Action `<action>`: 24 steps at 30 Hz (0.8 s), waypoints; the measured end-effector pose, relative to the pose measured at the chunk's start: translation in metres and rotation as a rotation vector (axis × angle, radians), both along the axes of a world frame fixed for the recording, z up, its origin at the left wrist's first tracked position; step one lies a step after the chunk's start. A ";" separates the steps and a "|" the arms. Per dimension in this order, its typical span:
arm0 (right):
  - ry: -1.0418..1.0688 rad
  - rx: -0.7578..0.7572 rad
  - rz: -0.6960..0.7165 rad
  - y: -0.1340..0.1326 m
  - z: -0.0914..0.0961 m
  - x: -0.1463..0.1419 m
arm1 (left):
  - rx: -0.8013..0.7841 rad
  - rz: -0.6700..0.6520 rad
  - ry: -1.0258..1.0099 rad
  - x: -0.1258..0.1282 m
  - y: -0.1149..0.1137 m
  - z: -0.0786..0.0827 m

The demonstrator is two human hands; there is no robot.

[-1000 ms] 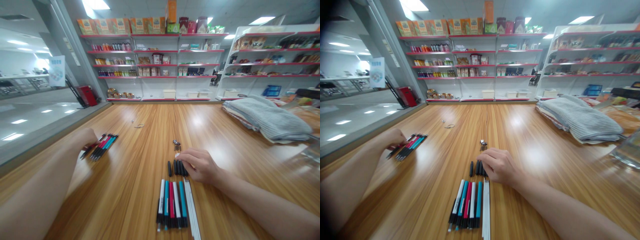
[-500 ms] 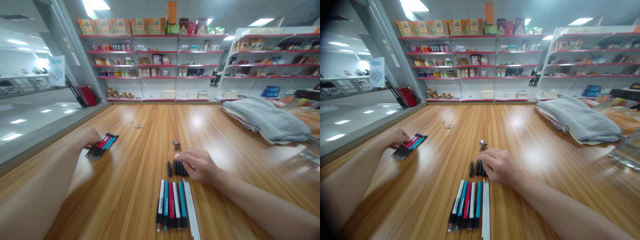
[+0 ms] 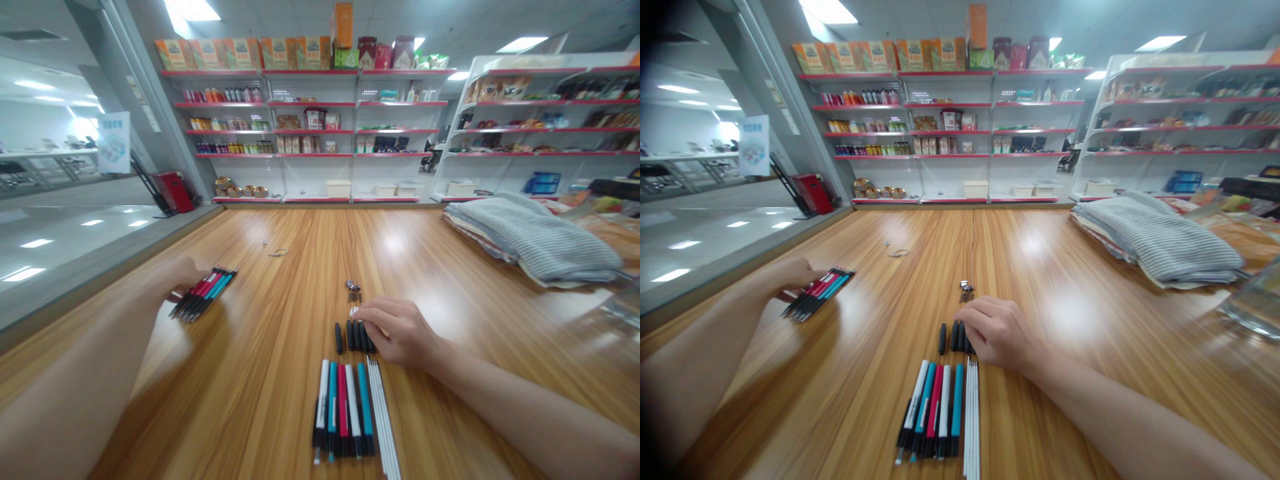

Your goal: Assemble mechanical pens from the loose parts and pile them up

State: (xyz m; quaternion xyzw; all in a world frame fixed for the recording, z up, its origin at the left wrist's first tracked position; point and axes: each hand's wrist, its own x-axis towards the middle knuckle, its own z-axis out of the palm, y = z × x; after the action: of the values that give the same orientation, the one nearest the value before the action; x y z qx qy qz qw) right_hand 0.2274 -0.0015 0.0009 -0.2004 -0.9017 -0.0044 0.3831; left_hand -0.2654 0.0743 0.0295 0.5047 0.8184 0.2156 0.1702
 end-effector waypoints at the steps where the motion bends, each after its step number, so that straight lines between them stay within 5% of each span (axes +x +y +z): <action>1: 0.000 0.000 0.001 0.000 0.000 0.000 | -0.060 0.010 0.007 0.001 -0.001 0.001; 6: -0.008 -0.008 -0.005 -0.001 0.001 0.000 | -0.270 -0.048 0.133 0.018 -0.005 0.009; 24: -0.002 -0.001 -0.011 -0.001 0.003 -0.001 | -0.276 -0.012 0.136 0.035 -0.009 0.013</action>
State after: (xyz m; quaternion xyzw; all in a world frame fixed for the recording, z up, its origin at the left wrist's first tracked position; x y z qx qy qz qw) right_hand 0.2259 -0.0024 0.0035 -0.2053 -0.9010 -0.0064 0.3821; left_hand -0.2309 0.0650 0.0430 0.4947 0.8469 0.0656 0.1835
